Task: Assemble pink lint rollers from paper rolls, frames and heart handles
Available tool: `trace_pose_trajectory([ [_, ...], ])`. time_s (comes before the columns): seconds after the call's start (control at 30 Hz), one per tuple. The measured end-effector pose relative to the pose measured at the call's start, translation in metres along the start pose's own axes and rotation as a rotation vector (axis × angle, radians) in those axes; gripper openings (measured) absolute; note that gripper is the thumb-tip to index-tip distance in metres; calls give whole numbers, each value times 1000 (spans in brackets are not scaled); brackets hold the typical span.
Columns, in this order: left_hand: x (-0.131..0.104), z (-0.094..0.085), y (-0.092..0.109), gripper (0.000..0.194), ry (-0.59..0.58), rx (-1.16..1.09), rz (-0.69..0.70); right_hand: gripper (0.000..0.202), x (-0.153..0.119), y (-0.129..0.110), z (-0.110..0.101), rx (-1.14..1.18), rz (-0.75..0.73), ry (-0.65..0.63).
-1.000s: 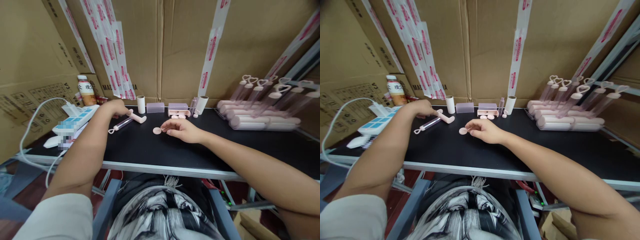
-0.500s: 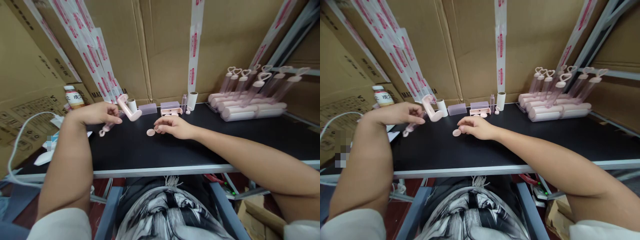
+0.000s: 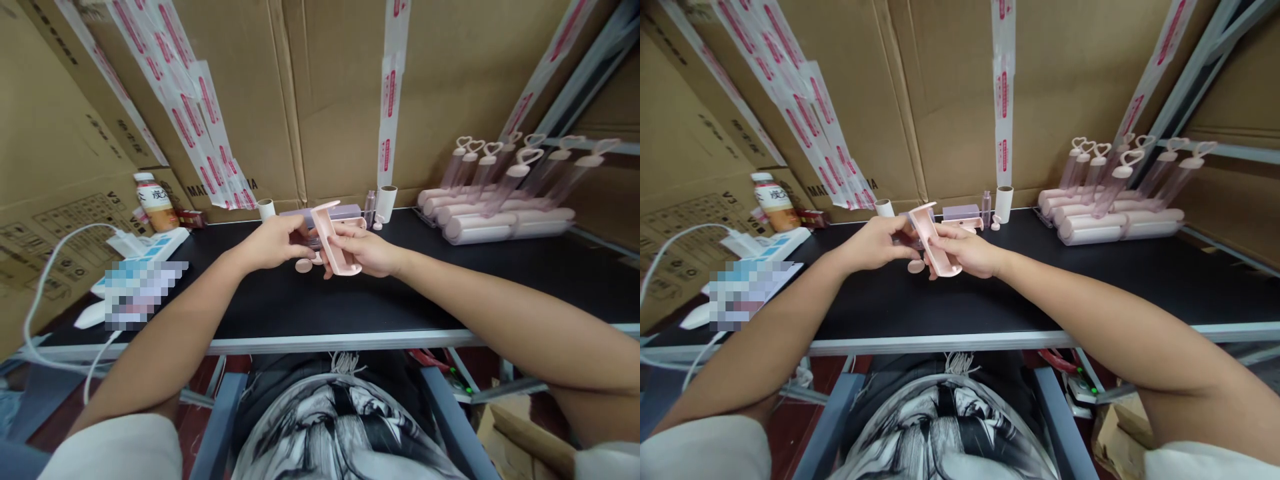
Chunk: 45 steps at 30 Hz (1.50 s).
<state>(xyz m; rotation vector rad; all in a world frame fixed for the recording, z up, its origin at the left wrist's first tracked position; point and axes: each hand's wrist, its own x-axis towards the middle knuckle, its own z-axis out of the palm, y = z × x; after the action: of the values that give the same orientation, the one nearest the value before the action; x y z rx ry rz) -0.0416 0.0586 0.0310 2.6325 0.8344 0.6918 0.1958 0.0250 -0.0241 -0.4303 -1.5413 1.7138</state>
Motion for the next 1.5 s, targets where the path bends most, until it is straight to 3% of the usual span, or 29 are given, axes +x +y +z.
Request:
trace_pose_trajectory([
  [0.23,2,18,-12,53,-61,-170,113,47,-5,-9,7,-4,11,-144],
  [0.4,-2,19,-9,36,-188,-222,164,46,-4,-6,6,-71,-11,-130],
  [0.6,-3,17,4,34,-89,-27,241,44,-1,2,3,-158,-60,-34],
  [0.87,-2,29,-2,44,9,235,192,46,1,11,1,-261,-132,28],
  [1.23,-2,42,3,48,206,354,65,45,2,11,6,-190,-170,122],
  [1.5,-2,55,7,53,272,305,31,48,1,6,12,-184,-168,171],
])
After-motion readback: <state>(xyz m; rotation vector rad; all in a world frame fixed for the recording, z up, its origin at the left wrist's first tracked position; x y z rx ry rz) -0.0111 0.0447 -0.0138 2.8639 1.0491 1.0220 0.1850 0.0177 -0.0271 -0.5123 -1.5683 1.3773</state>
